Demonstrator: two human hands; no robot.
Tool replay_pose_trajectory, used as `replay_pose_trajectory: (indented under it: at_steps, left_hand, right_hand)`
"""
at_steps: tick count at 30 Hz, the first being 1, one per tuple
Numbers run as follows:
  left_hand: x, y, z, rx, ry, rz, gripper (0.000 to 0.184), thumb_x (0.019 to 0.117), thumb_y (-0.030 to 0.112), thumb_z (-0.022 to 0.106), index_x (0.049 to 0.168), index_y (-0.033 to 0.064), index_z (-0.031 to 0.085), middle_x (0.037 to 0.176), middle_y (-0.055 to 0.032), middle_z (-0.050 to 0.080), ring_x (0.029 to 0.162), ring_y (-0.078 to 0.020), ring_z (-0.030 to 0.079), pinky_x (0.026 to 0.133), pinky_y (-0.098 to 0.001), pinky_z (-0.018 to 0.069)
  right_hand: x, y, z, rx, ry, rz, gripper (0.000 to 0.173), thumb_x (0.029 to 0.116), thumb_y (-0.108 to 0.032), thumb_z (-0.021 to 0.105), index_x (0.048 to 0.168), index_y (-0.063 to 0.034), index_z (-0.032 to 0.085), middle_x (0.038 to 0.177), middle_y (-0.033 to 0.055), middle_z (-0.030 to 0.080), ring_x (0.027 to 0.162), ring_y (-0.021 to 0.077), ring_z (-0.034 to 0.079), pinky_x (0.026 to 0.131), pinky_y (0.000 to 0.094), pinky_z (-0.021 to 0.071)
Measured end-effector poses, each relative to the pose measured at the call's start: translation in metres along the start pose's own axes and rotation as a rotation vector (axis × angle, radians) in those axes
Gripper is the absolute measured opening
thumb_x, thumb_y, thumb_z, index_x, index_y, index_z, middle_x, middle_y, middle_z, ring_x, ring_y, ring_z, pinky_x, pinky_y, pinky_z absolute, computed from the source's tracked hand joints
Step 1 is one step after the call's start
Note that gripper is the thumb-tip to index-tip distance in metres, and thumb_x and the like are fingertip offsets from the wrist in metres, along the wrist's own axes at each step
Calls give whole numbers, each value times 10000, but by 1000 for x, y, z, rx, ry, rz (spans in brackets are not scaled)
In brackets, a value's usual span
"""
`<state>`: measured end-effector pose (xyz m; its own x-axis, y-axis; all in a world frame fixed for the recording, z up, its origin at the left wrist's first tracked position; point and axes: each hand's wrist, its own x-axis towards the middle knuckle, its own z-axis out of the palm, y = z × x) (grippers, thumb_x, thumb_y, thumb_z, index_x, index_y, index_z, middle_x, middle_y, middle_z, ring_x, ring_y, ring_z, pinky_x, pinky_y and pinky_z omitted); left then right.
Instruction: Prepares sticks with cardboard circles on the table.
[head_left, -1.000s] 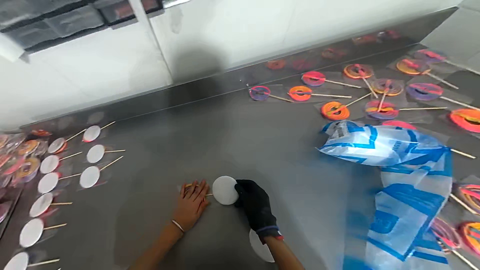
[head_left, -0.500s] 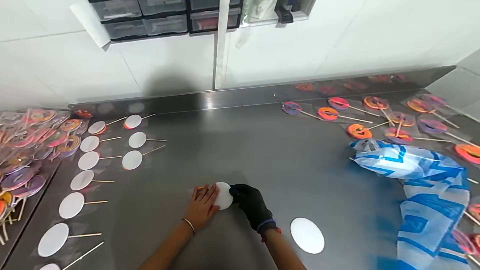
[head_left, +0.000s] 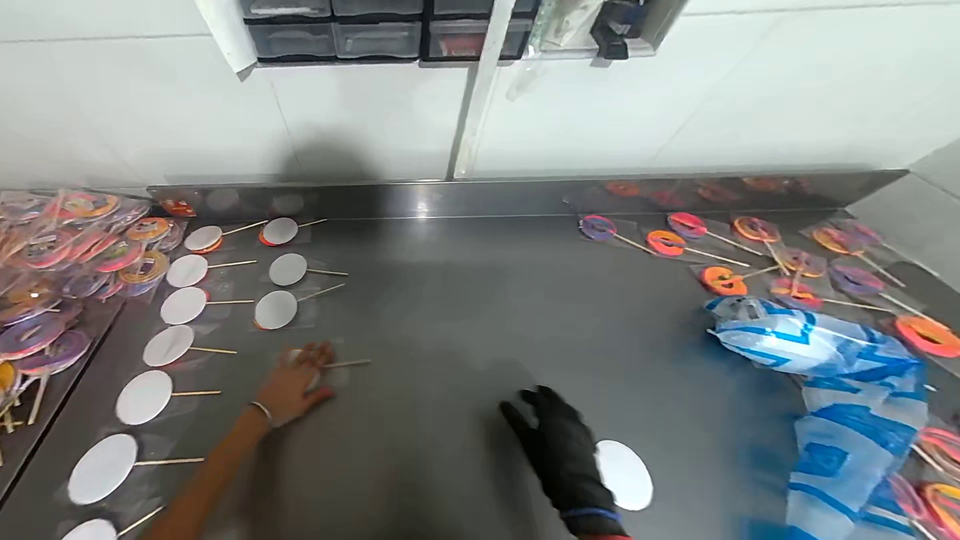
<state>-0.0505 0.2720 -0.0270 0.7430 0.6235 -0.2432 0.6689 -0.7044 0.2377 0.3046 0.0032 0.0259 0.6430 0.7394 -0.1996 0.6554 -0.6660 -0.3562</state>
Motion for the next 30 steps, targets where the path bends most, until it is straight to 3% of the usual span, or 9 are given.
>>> replay_pose_trajectory:
  at_steps: [3, 8, 11, 14, 17, 23, 26, 28, 30]
  left_hand:
    - [34, 16, -32, 42, 248, 100, 793, 1019, 519, 500, 1598, 12, 308, 1666, -174, 294, 1563, -360, 221, 1237, -660, 98]
    - [133, 203, -30, -133, 441, 538, 856, 1003, 620, 430, 1559, -28, 369, 1628, -205, 359, 1529, -380, 304, 1223, -623, 229]
    - [179, 332, -1, -300, 204, 645, 745, 1003, 520, 565, 1548, 30, 425, 1633, -153, 373, 1543, -315, 292, 1254, -555, 220]
    - [210, 443, 22, -574, -148, 544, 617, 1037, 404, 582, 1515, 32, 467, 1590, -166, 430, 1503, -296, 369, 1242, -478, 292]
    - [225, 532, 34, -846, -467, 328, 655, 1043, 432, 565, 1528, 14, 424, 1481, -196, 545, 1366, -298, 544, 1158, -467, 423]
    - [256, 694, 75, -905, -589, 205, 1064, 943, 498, 696, 1611, -40, 68, 1555, -310, 390, 1401, -406, 478, 1165, -536, 398]
    - [296, 759, 70, -920, -454, 227, 506, 1038, 148, 553, 1477, -60, 415, 1328, -309, 597, 1224, -413, 615, 1060, -556, 480]
    - [296, 791, 15, -898, -386, 413, 420, 1075, 101, 427, 1461, -59, 463, 1292, -304, 611, 1196, -400, 615, 1052, -551, 465]
    - [280, 819, -43, -827, -273, 693, 372, 1070, 57, 393, 1379, -77, 553, 1261, -284, 642, 1179, -362, 635, 1046, -522, 479]
  right_hand:
    - [-12, 86, -25, -88, -51, 331, 953, 850, -587, 738, 1558, -42, 408, 1603, 293, 346, 1442, 541, 357, 1095, 700, 361]
    - [-12, 117, -51, -103, -218, 492, 1052, 727, -608, 834, 1561, -121, 417, 1476, 267, 494, 1329, 479, 498, 1040, 620, 448]
    - [2, 143, -53, 46, -269, 465, 960, 662, -603, 845, 1432, -110, 551, 1390, 212, 582, 1278, 399, 564, 1037, 586, 465]
    - [-5, 191, -59, 305, -344, 262, 566, 882, -524, 731, 1202, -58, 693, 1157, 175, 706, 1117, 319, 664, 992, 531, 503]
    - [-44, 230, -104, 436, -250, 282, 458, 941, -444, 690, 1120, -25, 733, 1113, 182, 711, 1063, 295, 670, 971, 487, 504]
    - [-106, 340, -195, 856, -8, 310, 498, 937, -344, 731, 1324, -40, 653, 1372, 102, 638, 1213, 126, 633, 1041, 314, 524]
    - [-70, 378, -209, 684, 136, 277, 415, 917, -433, 715, 1140, -83, 739, 1540, 170, 482, 1300, 207, 584, 1071, 382, 501]
    - [-27, 399, -219, 567, 237, 270, 371, 921, -441, 721, 1073, -105, 759, 1553, 211, 445, 1282, 292, 588, 1035, 471, 514]
    - [17, 417, -234, 454, 360, 164, 341, 926, -409, 737, 1065, -99, 757, 1342, 216, 608, 1140, 305, 649, 957, 509, 544]
